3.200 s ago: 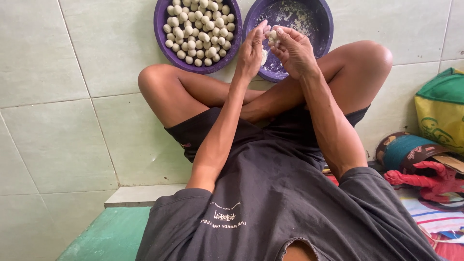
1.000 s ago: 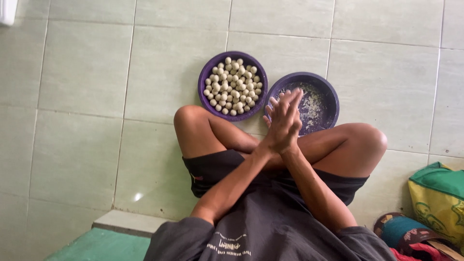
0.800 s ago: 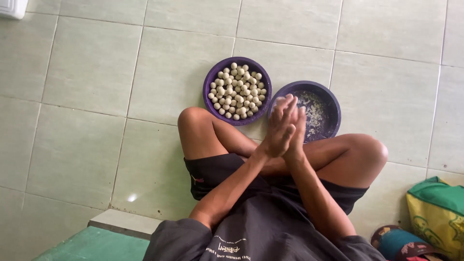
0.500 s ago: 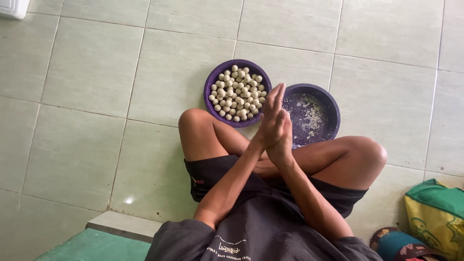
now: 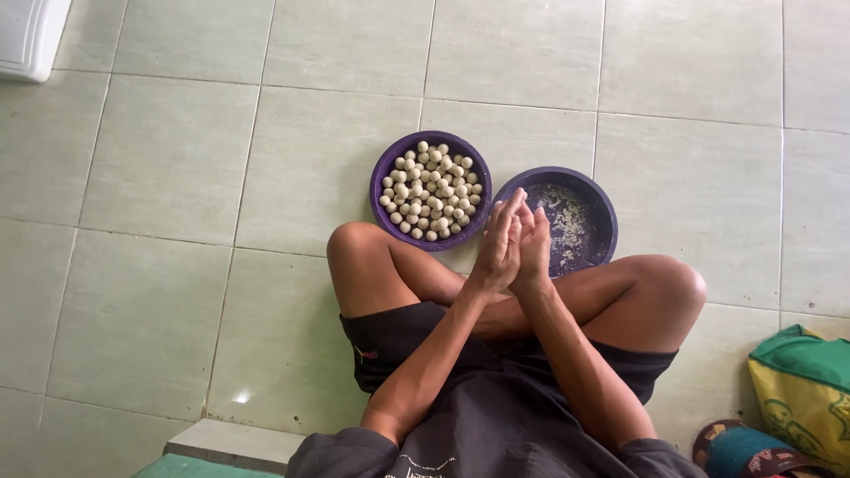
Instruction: Rolling small pieces of dough into uniform balls by hand and placing them in a bowl.
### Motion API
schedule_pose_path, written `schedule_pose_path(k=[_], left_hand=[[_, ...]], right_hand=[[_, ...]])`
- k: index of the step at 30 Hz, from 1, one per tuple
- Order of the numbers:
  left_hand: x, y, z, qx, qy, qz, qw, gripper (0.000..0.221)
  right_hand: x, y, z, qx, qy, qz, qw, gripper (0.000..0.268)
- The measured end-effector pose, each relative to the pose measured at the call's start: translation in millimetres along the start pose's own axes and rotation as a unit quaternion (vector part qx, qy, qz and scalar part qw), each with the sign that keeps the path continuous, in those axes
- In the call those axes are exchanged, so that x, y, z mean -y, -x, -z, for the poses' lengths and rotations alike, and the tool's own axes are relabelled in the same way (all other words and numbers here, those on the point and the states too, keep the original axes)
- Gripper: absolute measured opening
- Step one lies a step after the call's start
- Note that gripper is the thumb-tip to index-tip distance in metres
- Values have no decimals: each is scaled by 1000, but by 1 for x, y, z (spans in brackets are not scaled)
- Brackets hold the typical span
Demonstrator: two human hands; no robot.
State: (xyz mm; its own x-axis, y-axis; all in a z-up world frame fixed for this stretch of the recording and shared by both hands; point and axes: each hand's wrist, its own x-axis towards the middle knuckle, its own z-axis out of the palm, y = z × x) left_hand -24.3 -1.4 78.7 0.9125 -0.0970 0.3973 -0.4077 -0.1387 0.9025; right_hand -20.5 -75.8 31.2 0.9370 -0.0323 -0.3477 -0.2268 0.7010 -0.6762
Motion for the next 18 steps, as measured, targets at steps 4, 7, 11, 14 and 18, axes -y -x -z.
schedule_pose_path(k=[4, 7, 11, 14, 18], left_hand=[[-7, -4, -5, -7, -33, 30, 999, 53], [4, -21, -2, -27, -44, 54, 997, 60], [1, -48, 23, -192, -173, 31, 966, 62], [-6, -50, 24, -285, -236, 37, 928, 59], [5, -43, 18, -310, -264, 4, 913, 59]], right_hand=[[-4, 0, -1, -14, 2, 1, 1000, 29], [-23, 26, 0, -28, 5, -4, 1000, 29], [-25, 38, 4, -43, 6, -6, 999, 30], [8, 45, -64, -81, 68, 52, 993, 32], [10, 40, -77, -135, 163, 136, 968, 46]])
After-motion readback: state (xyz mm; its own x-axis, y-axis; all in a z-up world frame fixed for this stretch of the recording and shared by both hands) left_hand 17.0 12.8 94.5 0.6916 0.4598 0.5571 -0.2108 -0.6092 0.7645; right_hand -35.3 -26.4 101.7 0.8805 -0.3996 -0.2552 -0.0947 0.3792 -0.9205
